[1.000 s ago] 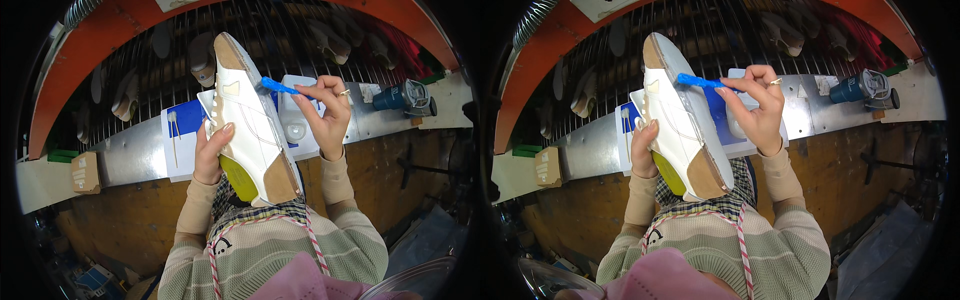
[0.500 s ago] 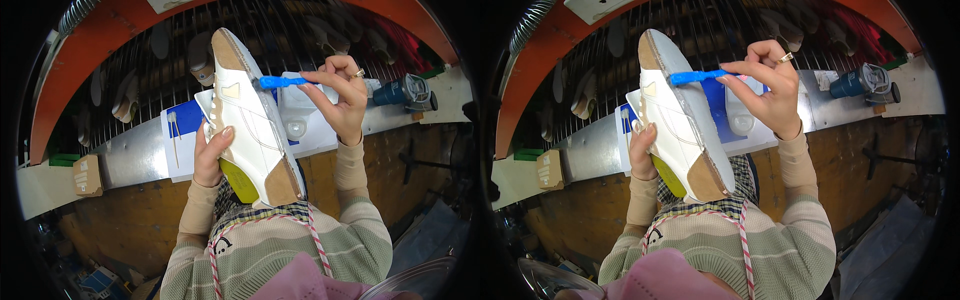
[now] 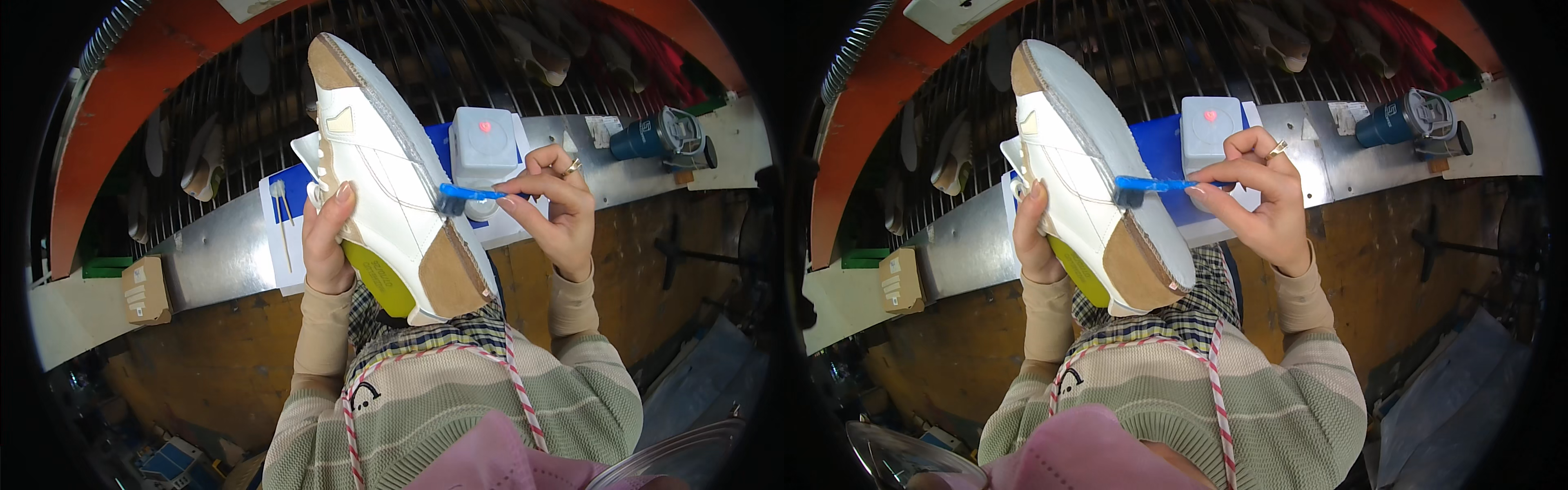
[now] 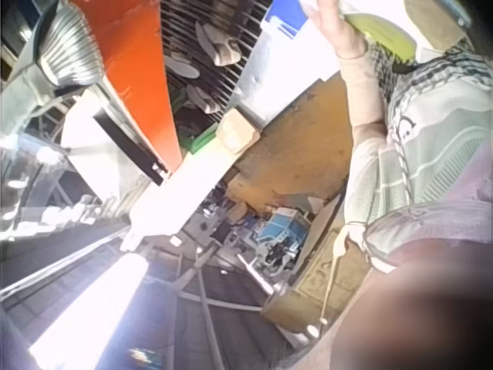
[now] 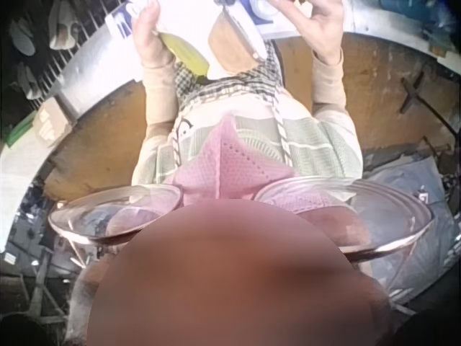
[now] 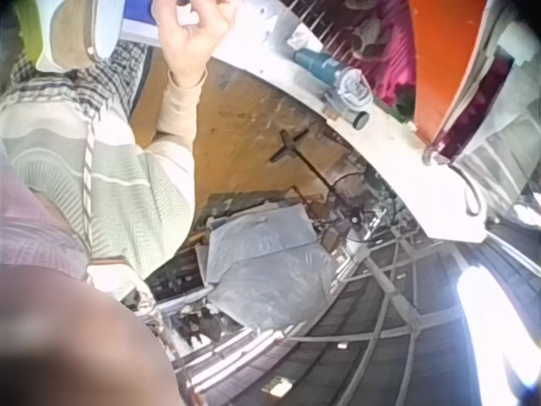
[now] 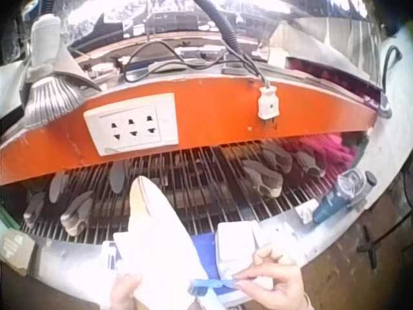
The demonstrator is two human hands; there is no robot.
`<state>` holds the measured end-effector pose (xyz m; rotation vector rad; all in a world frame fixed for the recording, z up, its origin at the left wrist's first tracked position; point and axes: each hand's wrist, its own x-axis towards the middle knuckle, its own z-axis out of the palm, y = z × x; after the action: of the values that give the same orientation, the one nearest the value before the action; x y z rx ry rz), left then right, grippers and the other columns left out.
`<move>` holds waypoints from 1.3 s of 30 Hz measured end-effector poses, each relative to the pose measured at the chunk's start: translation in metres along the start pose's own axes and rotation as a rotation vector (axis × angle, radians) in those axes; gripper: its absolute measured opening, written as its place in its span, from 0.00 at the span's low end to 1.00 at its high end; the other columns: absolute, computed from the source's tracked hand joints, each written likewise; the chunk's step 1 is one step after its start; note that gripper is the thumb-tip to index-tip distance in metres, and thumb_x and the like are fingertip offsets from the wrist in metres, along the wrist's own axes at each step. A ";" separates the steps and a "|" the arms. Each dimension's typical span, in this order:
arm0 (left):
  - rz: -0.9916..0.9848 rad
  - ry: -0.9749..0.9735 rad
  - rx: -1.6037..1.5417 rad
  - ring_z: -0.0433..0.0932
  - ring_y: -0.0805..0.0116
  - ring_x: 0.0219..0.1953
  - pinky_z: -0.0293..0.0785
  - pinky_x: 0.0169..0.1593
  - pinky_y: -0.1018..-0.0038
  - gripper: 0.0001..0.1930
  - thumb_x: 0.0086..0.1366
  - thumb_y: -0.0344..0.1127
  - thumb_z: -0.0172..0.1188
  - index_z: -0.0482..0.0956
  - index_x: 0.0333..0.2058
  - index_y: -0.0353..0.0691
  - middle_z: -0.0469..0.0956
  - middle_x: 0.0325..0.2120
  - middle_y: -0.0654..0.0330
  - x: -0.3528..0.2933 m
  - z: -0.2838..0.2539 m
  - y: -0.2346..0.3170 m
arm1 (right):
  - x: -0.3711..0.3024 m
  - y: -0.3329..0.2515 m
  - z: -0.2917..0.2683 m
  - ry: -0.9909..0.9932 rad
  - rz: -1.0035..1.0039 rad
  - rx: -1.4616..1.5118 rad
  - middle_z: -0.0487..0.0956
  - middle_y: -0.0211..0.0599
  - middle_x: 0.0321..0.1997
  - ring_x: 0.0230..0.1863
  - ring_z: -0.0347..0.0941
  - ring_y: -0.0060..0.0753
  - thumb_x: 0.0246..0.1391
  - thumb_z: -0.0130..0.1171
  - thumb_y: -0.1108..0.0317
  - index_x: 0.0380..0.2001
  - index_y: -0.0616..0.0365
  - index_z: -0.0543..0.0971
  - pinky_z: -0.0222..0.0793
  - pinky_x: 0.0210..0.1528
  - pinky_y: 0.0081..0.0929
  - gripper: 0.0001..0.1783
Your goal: The person repeatedly brushes a white sneaker with a blue brush, dipping the brush into a small container of liquid between strokes. They rotate the shoe to clean the upper, sides, and sole, then place it on a conveyor belt and repeat the process.
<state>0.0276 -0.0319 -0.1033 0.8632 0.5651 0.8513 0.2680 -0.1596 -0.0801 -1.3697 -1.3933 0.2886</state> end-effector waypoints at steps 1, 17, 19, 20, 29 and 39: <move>-0.003 0.003 -0.019 0.81 0.63 0.48 0.77 0.53 0.71 0.28 0.68 0.42 0.55 0.65 0.61 0.30 0.78 0.50 0.49 0.000 0.000 0.000 | -0.001 -0.001 0.004 0.024 0.014 -0.003 0.67 0.30 0.34 0.31 0.64 0.21 0.42 0.73 0.74 0.32 0.61 0.87 0.59 0.31 0.18 0.10; -0.012 -0.012 -0.033 0.80 0.60 0.50 0.77 0.55 0.66 0.27 0.71 0.47 0.50 0.67 0.60 0.31 0.78 0.51 0.48 -0.005 -0.010 0.003 | 0.026 0.002 0.007 0.001 -0.214 -0.076 0.65 0.30 0.33 0.28 0.66 0.21 0.40 0.75 0.75 0.34 0.61 0.87 0.61 0.28 0.18 0.14; -0.003 -0.011 -0.077 0.80 0.61 0.50 0.77 0.54 0.69 0.28 0.69 0.43 0.52 0.64 0.62 0.30 0.77 0.50 0.49 -0.004 -0.009 0.005 | 0.022 -0.001 0.003 -0.041 -0.197 -0.060 0.65 0.30 0.32 0.28 0.66 0.21 0.40 0.74 0.75 0.33 0.61 0.87 0.61 0.28 0.19 0.12; 0.001 -0.008 -0.084 0.80 0.62 0.50 0.77 0.53 0.70 0.29 0.68 0.41 0.54 0.63 0.62 0.29 0.77 0.50 0.49 -0.004 -0.009 0.005 | 0.019 -0.002 0.000 -0.063 -0.189 -0.052 0.65 0.30 0.32 0.28 0.66 0.21 0.41 0.74 0.76 0.33 0.61 0.87 0.61 0.28 0.19 0.12; -0.071 -0.024 -0.338 0.75 0.58 0.57 0.73 0.60 0.62 0.33 0.72 0.58 0.47 0.63 0.65 0.38 0.72 0.59 0.51 0.007 -0.043 -0.008 | -0.014 0.009 -0.029 -0.104 0.160 -0.249 0.69 0.33 0.33 0.30 0.70 0.28 0.43 0.72 0.75 0.31 0.61 0.86 0.68 0.32 0.25 0.08; -0.148 0.060 -0.283 0.77 0.58 0.55 0.74 0.59 0.61 0.33 0.73 0.59 0.43 0.66 0.64 0.39 0.74 0.57 0.51 0.004 -0.074 -0.037 | -0.091 0.101 0.029 -0.066 0.213 -0.822 0.70 0.42 0.34 0.30 0.71 0.46 0.45 0.69 0.74 0.27 0.60 0.80 0.67 0.33 0.42 0.07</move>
<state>-0.0084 -0.0113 -0.1749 0.5334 0.5382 0.8010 0.2749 -0.1890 -0.2156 -2.2003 -1.4852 -0.1319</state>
